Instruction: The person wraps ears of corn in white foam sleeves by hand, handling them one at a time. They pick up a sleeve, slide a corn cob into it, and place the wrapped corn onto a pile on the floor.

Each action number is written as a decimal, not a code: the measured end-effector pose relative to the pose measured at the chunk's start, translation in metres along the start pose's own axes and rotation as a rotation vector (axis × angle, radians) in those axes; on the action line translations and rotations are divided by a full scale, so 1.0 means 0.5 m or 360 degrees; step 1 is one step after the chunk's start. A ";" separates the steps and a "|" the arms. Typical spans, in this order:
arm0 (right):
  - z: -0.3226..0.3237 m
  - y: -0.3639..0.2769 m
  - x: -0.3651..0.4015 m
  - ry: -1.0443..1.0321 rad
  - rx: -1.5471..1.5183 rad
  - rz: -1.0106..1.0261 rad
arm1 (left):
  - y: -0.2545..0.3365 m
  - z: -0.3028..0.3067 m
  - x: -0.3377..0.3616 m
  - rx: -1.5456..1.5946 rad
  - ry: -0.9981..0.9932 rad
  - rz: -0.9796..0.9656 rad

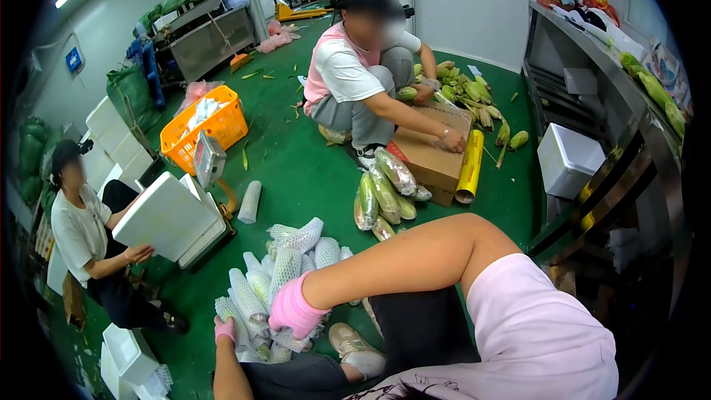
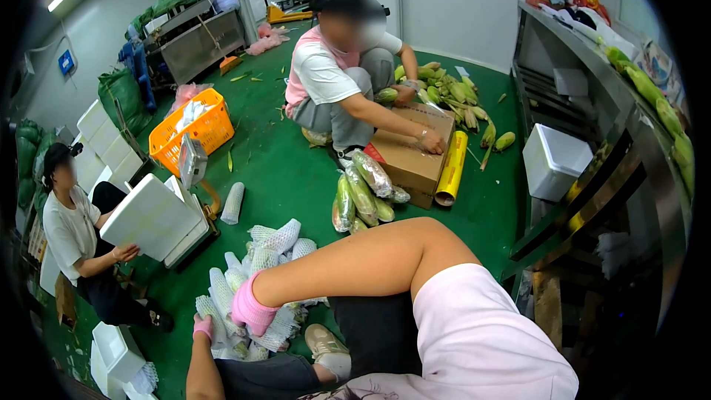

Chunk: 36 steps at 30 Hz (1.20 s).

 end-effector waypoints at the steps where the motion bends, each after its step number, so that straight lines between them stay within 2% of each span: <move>1: -0.002 0.003 -0.003 -0.0001 -0.0005 -0.0001 | 0.002 0.002 0.002 -0.0008 0.0001 0.0007; 11: 0.002 0.000 0.001 -0.0017 -0.0001 -0.0029 | -0.018 -0.016 -0.028 0.0037 -0.0008 0.0001; 14: 0.003 0.000 0.000 -0.0002 -0.0001 -0.0037 | 0.002 0.001 0.005 -0.0033 -0.0009 0.0021; 36: -0.014 0.015 -0.016 0.0053 -0.0013 -0.0022 | -0.003 -0.002 -0.002 0.0031 -0.0022 -0.0007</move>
Point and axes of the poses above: each hand's wrist, its own x-axis away from the middle knuckle, its own z-axis out of the back of the hand, y = z × x, the point moved 2 cm from there along -x, towards the middle knuckle, and after that the axes turned 14 degrees about z, right-handed, at the moved point
